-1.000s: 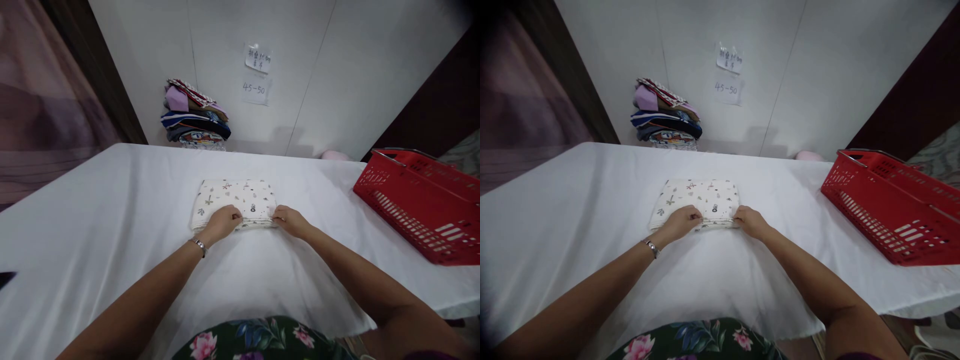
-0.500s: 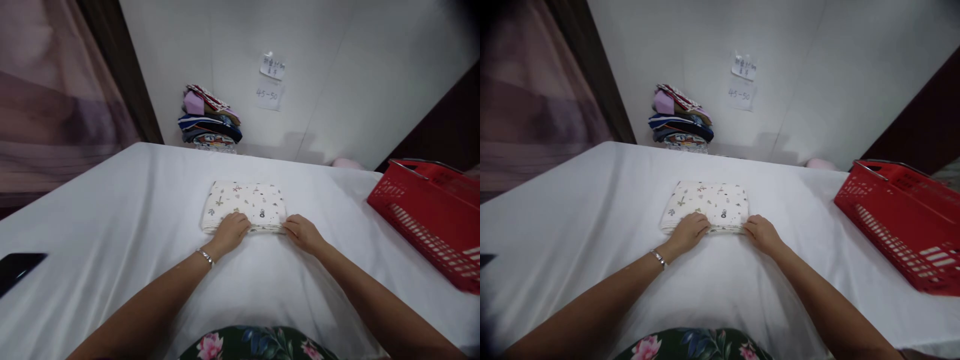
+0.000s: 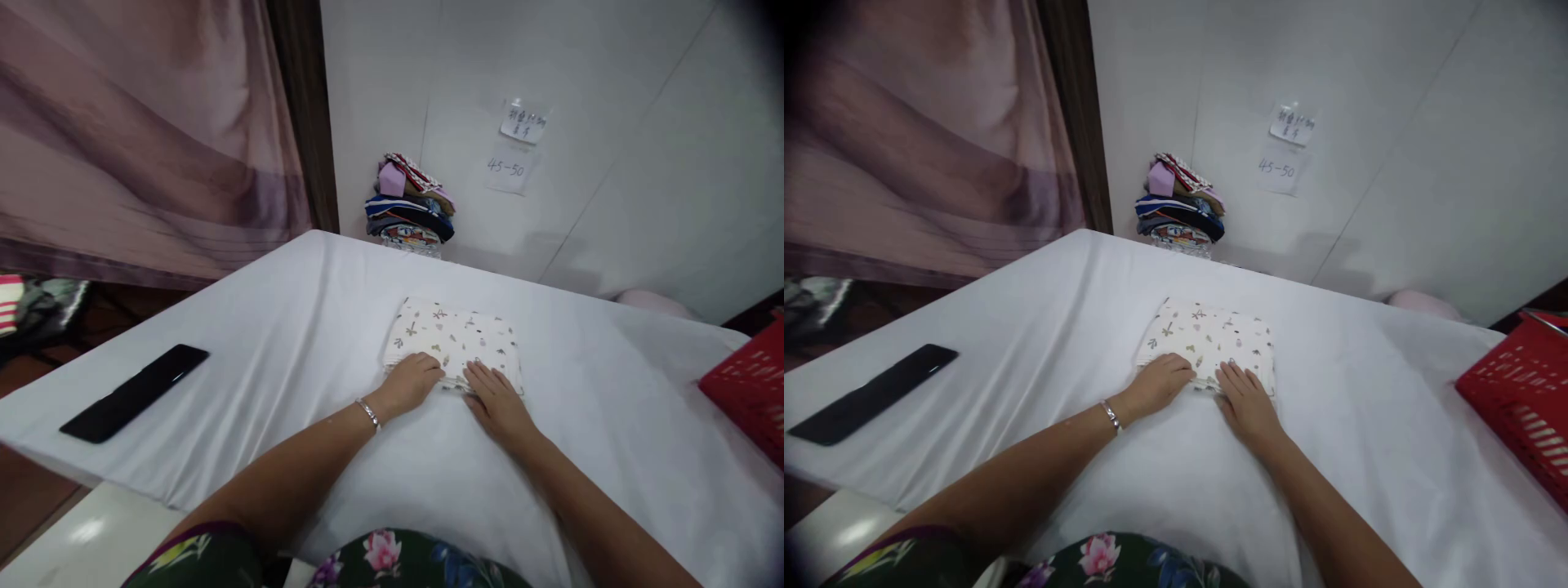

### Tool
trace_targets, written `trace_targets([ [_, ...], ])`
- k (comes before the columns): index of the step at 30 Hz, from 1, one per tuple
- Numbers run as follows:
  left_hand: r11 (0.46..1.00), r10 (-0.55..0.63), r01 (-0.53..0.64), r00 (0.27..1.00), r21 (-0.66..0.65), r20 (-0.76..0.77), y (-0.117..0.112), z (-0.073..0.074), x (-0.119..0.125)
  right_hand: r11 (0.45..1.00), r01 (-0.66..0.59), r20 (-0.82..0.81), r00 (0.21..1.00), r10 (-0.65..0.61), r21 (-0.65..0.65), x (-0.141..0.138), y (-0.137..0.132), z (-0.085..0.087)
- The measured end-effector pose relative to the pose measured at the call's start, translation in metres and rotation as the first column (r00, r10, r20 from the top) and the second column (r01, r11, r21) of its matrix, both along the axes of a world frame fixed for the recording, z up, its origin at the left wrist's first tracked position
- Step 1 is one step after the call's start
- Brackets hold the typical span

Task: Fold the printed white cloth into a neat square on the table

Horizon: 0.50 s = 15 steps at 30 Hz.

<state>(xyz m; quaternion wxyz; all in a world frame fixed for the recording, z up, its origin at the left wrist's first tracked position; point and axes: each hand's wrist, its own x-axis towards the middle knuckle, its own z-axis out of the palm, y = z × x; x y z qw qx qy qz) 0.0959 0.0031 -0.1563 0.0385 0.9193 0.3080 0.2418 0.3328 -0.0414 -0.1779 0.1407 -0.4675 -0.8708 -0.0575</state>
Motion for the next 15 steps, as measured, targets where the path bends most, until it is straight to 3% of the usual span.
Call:
trace_targets([
  [5,0.997,0.066,-0.065,0.998,-0.051,0.016,0.006,0.003,-0.040,0.999,0.011,-0.014,1.000,-0.011,0.052,0.001,-0.005,0.000],
  [9,0.973,0.200,-0.184,0.974,-0.140,0.106,0.006,0.006,-0.068,0.998,0.027,-0.020,0.999,-0.026,0.053,0.000,-0.005,0.000],
  [12,0.918,0.316,-0.246,0.928,-0.311,0.199,0.007,0.007,-0.079,0.999,0.018,-0.019,1.000,-0.018,0.043,0.001,-0.005,0.000],
  [15,0.840,0.381,-0.218,0.888,-0.497,0.255,0.009,0.009,-0.081,1.000,-0.001,0.000,1.000,0.001,0.030,0.003,-0.004,0.000],
])
